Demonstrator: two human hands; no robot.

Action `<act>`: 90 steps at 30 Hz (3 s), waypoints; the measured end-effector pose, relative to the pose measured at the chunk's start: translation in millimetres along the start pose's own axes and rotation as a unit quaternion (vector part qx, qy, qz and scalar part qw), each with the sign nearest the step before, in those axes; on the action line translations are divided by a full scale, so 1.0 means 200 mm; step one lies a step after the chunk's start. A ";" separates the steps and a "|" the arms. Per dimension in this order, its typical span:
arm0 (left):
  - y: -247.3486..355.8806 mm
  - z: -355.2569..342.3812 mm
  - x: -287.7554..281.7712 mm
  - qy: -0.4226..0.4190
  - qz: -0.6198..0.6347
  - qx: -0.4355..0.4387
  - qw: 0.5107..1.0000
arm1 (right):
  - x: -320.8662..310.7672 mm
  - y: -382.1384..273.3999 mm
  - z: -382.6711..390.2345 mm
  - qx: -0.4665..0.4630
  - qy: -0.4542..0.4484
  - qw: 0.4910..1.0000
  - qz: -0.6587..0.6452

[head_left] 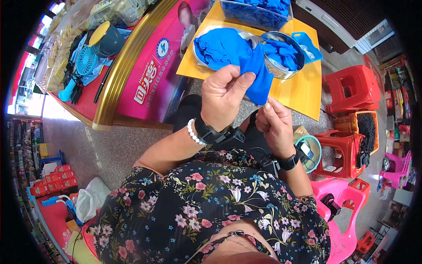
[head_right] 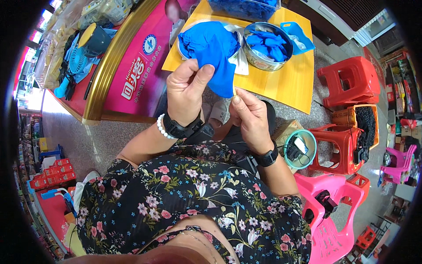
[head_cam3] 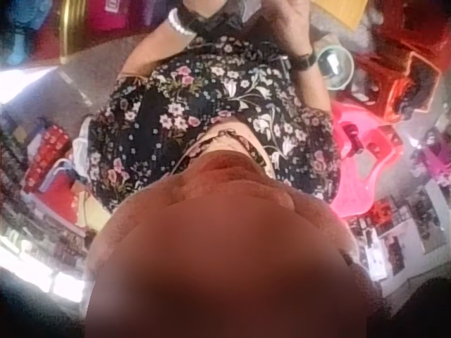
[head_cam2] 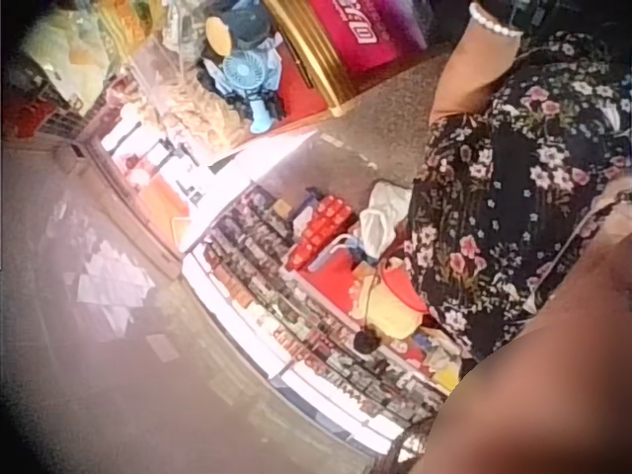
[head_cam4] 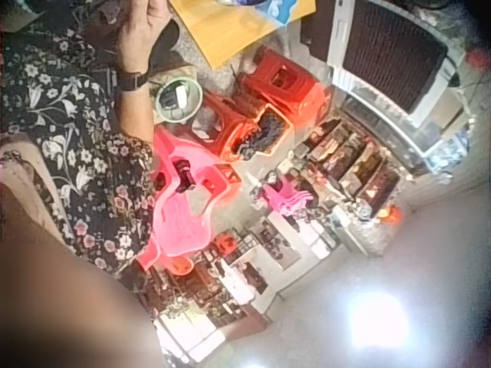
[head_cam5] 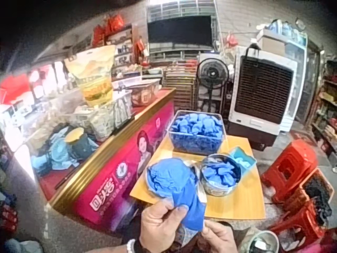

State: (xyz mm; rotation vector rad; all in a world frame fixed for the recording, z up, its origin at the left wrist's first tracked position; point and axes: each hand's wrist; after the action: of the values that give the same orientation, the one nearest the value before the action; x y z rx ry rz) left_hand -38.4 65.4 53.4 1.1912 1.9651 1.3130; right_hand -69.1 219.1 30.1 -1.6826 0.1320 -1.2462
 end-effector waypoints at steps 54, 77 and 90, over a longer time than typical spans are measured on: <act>0.10 -0.08 -0.12 -0.125 -0.066 -0.029 0.990 | 0.00 -0.03 0.03 -0.040 -0.044 0.984 0.167; 0.03 -0.08 -0.16 -0.019 0.058 -0.089 0.994 | -0.07 -0.02 -0.01 -0.008 -0.059 0.971 0.230; 0.06 -0.01 -0.05 -0.114 0.009 -0.115 0.987 | 0.14 -0.22 -0.14 -0.089 -0.015 0.991 0.094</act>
State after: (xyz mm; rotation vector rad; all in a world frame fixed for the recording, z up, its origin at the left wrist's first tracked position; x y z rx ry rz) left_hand -28.8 57.3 65.0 1.1908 1.6002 1.3088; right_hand -97.2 205.4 80.4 -1.7949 0.3856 -1.0933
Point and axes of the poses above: each hand's wrist, its own z-axis away from the middle knuckle, its own x-axis out of the palm, y = z × x, and after that the axes turned 15 degrees about -z, right-handed
